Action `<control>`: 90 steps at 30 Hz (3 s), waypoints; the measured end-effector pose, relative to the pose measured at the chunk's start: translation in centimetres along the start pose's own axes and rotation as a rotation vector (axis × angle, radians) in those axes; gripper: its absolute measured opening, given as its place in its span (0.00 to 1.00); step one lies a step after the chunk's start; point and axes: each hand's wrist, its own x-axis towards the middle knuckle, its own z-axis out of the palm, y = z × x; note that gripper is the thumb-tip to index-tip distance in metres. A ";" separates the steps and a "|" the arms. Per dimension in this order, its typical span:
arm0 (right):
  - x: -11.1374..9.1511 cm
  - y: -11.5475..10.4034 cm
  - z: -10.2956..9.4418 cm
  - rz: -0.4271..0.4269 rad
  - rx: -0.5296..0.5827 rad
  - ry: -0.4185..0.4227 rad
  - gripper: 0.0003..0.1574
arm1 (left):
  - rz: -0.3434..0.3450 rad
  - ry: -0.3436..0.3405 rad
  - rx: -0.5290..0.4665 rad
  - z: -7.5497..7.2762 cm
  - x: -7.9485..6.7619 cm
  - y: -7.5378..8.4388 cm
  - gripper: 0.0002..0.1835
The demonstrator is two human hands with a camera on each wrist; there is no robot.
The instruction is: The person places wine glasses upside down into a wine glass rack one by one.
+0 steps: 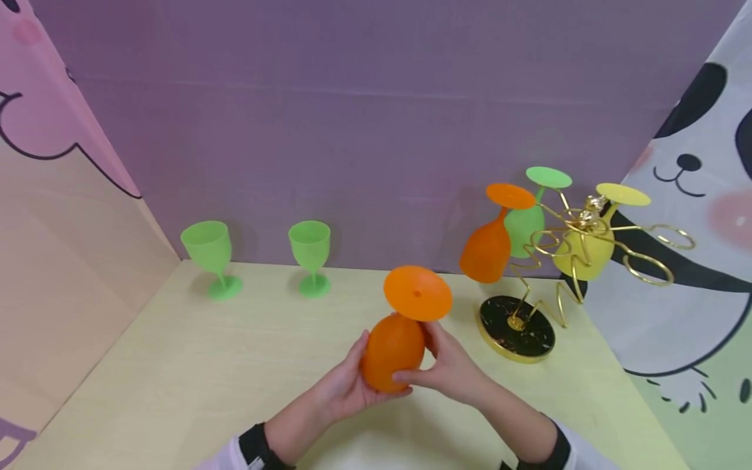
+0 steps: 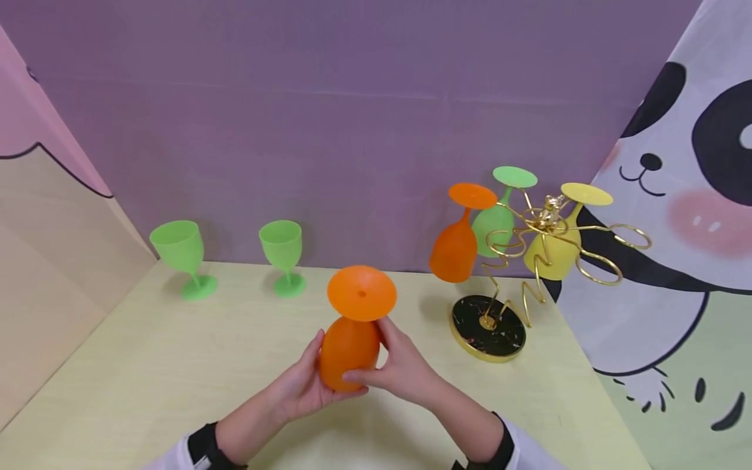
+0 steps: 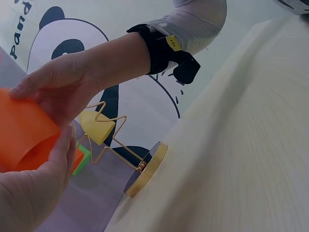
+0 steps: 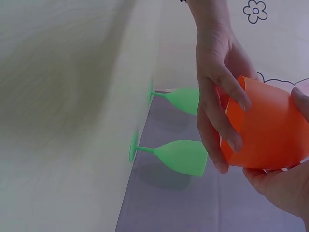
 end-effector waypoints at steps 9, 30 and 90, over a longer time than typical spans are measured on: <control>0.6 -0.1 -0.4 -0.045 -0.011 -0.004 0.50 | 0.014 0.034 -0.021 0.3 0.2 0.2 0.41; 2.2 -1.2 -4.6 0.007 -0.040 0.078 0.49 | 0.148 0.019 0.148 -0.9 0.6 6.0 0.36; 0.8 1.8 -13.9 0.369 -0.173 0.386 0.60 | 0.000 0.625 2.296 -8.4 7.3 21.1 0.54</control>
